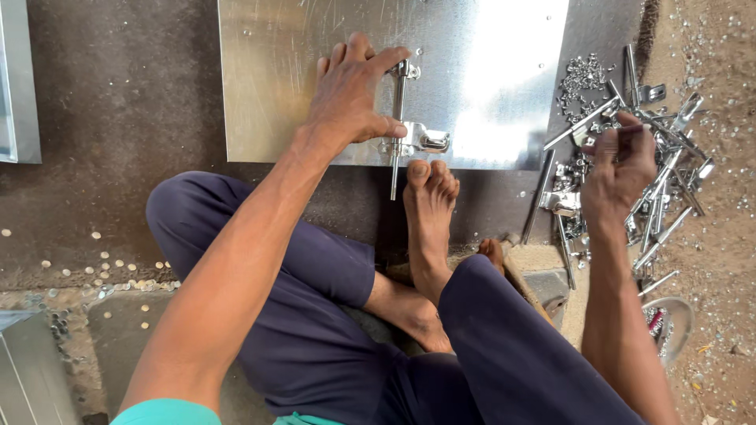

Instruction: The person assembles a metal box by attaching a latch mechanism to a metal sheet using a hammer and punch. They then attach a metal frame to the sheet and secure it with a hammer. The process is repeated for multiple units.

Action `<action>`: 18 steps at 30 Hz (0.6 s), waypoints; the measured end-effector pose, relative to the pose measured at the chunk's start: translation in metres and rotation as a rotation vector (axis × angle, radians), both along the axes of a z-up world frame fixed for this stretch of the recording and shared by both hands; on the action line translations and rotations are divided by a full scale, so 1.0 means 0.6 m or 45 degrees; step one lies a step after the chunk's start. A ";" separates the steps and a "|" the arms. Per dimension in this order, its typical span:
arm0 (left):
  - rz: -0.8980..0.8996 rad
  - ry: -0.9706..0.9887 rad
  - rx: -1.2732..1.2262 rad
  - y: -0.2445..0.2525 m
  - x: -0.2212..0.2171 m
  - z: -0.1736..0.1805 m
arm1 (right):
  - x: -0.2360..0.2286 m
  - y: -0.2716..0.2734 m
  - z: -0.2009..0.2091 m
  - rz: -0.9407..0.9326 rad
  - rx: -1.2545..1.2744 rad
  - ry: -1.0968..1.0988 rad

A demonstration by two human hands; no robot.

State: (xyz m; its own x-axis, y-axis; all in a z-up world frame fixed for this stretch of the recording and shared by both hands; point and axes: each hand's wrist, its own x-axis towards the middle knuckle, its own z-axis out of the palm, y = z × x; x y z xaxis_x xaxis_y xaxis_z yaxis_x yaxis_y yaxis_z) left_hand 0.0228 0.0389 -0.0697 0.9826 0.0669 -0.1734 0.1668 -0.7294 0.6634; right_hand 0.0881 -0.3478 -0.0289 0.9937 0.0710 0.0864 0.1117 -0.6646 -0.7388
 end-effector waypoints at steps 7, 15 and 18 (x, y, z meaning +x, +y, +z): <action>0.006 -0.106 0.005 -0.002 -0.003 -0.008 | -0.127 0.191 -0.012 0.754 -0.034 -0.142; 0.037 -0.081 -0.006 -0.008 0.003 -0.023 | -0.142 0.265 0.008 0.726 -0.076 -0.113; 0.069 -0.149 0.006 -0.013 0.005 -0.031 | -0.139 0.264 -0.004 0.778 -0.084 -0.125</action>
State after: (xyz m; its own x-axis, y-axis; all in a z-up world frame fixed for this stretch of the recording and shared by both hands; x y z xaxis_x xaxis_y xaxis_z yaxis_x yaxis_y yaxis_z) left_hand 0.0255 0.0311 -0.0883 0.9910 0.1213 -0.0574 0.1279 -0.7245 0.6773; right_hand 0.0045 -0.1893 -0.0314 0.7594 0.6327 0.1516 0.5518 -0.5030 -0.6652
